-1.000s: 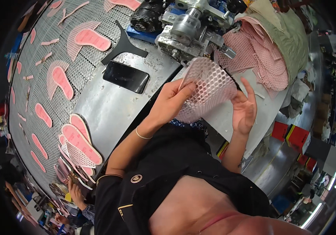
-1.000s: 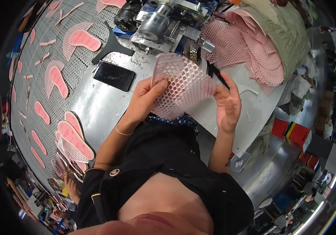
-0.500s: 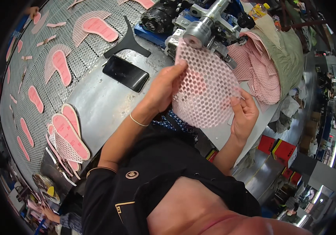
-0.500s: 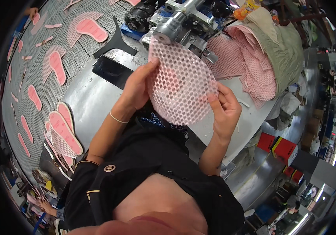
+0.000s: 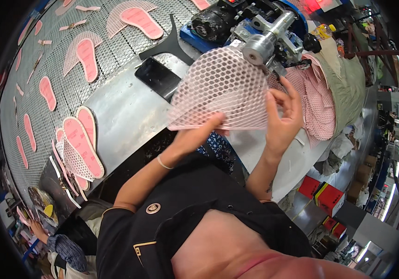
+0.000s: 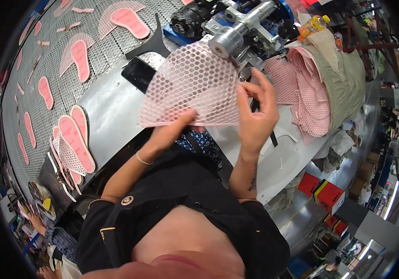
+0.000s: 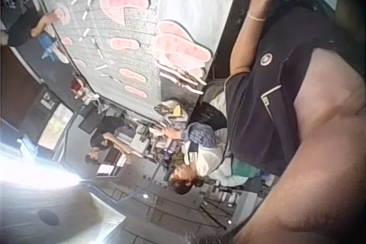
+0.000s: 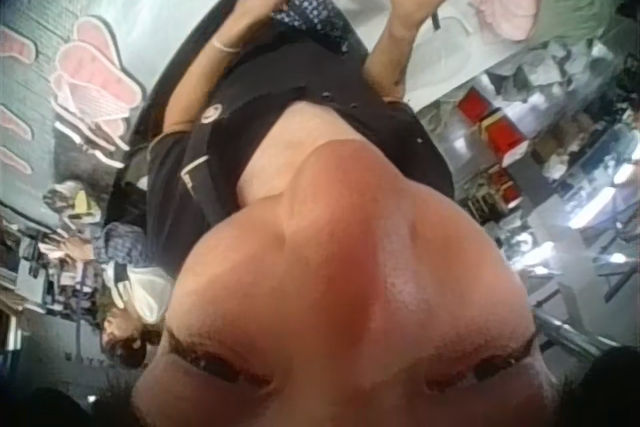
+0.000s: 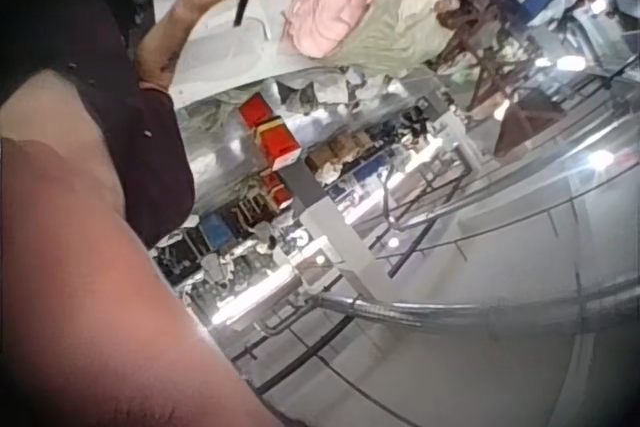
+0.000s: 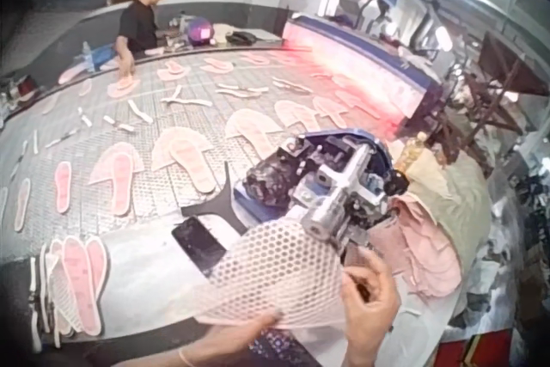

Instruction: The person assembles pink flip-flops by picking up pink insoles and white mesh straps from a conveyor belt. They place the insoles on a metal table and attach the straps using a sewing machine. The process is repetitive, involving picking, placing, and sewing components one at a time.

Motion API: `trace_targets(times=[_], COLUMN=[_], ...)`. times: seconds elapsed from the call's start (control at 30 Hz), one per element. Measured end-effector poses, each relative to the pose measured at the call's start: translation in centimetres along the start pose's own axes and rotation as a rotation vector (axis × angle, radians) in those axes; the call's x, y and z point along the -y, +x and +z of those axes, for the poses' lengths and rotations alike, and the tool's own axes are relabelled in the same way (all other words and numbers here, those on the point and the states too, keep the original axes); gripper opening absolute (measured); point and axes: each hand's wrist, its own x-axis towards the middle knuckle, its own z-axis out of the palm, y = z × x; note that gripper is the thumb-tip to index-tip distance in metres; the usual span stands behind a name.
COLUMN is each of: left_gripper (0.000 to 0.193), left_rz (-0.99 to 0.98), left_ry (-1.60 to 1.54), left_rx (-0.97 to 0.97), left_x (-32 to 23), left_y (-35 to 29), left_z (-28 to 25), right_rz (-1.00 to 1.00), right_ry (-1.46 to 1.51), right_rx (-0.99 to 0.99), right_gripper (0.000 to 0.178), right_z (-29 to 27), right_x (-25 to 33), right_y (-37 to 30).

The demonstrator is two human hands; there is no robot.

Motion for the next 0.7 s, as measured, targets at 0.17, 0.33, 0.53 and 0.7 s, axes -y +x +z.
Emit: trace_targets(times=[0.17, 0.33, 0.53, 0.7], left_gripper=[0.059, 0.064, 0.047, 0.010], left_rz=[0.044, -0.011, 0.037, 0.967], left_ry=[-0.092, -0.272, -0.338, 1.541], left_rx=[0.159, 0.069, -0.107, -0.442], left_x=[1.7, 1.2, 1.1, -1.5], left_y=[1.1, 2.3, 2.2, -2.7], left_z=[2.5, 2.2, -1.5, -5.1], right_rz=[-0.023, 0.006, -0.538, -0.183], right_ry=[-0.032, 0.131, -0.106, 0.297], right_rx=[-0.124, -0.153, 0.303, 0.489], right_gripper=[0.033, 0.021, 0.027, 0.050], right_z=[-1.1, 0.3, 4.1, 7.1], right_x=[-0.4, 0.7, 2.9, 2.5], right_y=[-0.3, -1.9, -4.0, -6.4])
